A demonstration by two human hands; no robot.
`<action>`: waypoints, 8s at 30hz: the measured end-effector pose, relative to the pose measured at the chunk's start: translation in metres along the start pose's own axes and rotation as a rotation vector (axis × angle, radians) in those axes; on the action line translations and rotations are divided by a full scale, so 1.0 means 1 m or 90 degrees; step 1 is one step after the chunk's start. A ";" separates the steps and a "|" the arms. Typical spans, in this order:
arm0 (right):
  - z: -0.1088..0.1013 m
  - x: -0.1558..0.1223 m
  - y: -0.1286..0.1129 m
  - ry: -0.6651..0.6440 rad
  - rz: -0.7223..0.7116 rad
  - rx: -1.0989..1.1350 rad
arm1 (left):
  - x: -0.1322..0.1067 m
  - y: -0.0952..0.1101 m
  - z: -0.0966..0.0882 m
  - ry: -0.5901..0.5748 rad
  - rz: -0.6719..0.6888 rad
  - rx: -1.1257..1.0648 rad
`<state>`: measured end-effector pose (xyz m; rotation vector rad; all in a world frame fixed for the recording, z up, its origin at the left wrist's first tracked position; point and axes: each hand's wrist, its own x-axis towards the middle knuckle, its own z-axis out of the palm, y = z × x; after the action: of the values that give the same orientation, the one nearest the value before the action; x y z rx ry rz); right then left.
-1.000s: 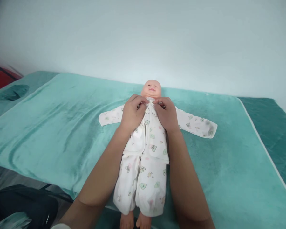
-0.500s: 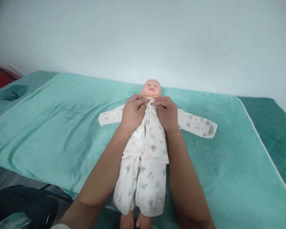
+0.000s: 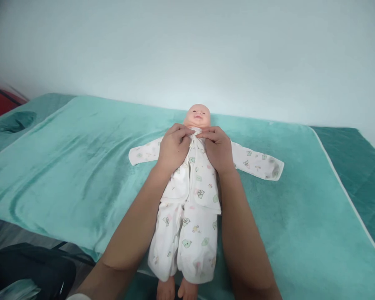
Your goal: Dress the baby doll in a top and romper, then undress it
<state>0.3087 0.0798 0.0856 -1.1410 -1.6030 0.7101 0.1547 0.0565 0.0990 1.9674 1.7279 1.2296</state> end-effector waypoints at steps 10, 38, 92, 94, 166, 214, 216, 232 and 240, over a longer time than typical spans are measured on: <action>-0.001 0.002 -0.001 0.004 0.058 0.023 | -0.001 -0.002 -0.001 0.015 0.039 -0.039; 0.002 -0.005 -0.011 0.033 0.054 0.000 | -0.003 -0.005 -0.007 -0.077 0.047 0.047; 0.003 -0.004 0.002 0.034 -0.035 0.000 | -0.002 -0.005 -0.009 -0.123 0.042 0.036; 0.003 -0.004 0.001 0.035 -0.019 -0.003 | -0.003 -0.007 -0.009 -0.120 0.047 0.027; -0.017 -0.014 -0.055 -0.147 0.260 0.131 | -0.010 -0.006 -0.034 -0.188 -0.083 -0.404; -0.019 -0.056 -0.112 -0.334 0.132 -0.507 | -0.009 -0.006 -0.047 -0.243 -0.066 -0.356; -0.022 -0.059 -0.110 -0.337 0.129 -0.495 | -0.010 -0.004 -0.050 -0.262 -0.052 -0.347; -0.040 -0.055 -0.067 -0.347 0.221 0.102 | -0.010 0.000 -0.068 -0.460 0.077 -0.240; -0.035 -0.053 -0.065 -0.382 0.266 0.145 | -0.011 -0.007 -0.071 -0.510 0.007 -0.401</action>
<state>0.3233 0.0030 0.1320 -1.1659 -1.7123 1.5861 0.0999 0.0245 0.1330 1.7062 0.8071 0.6881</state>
